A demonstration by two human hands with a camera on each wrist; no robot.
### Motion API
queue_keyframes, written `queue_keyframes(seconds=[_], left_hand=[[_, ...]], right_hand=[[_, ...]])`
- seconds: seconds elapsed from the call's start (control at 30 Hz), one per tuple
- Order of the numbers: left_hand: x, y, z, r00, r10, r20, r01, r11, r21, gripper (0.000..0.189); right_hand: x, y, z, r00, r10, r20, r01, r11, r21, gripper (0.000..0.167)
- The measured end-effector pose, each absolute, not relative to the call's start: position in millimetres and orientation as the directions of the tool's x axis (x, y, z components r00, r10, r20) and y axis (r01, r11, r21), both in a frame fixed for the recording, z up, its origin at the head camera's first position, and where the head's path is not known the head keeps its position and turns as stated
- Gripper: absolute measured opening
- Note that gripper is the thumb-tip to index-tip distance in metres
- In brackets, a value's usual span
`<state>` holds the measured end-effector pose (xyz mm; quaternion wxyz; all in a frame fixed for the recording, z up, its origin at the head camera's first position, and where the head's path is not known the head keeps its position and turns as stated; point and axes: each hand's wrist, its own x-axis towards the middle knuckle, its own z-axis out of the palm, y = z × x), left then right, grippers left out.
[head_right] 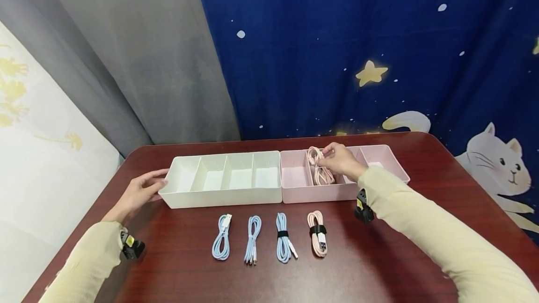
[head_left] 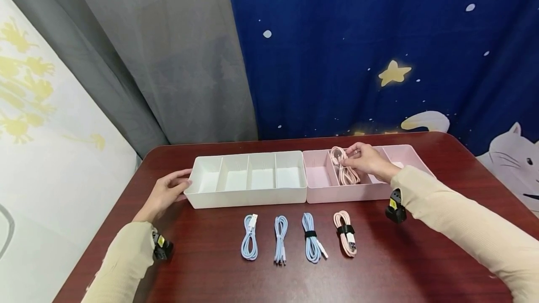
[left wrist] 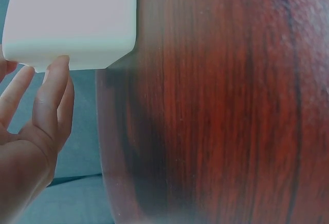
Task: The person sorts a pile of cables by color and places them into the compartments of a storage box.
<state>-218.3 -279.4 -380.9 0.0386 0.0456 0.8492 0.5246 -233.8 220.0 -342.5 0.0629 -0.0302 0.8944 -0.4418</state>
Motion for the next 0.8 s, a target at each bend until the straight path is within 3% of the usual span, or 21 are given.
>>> queue_keyframes(seconds=[0.8], left_hand=[[-217.6,-277.6,-381.2,-0.993,0.115,-0.013,0.039,0.441,0.897,0.048]], right_hand=[[-234.4,215.4,-349.7,-0.990,-0.129,-0.051,-0.046,0.655,-0.754,0.041]])
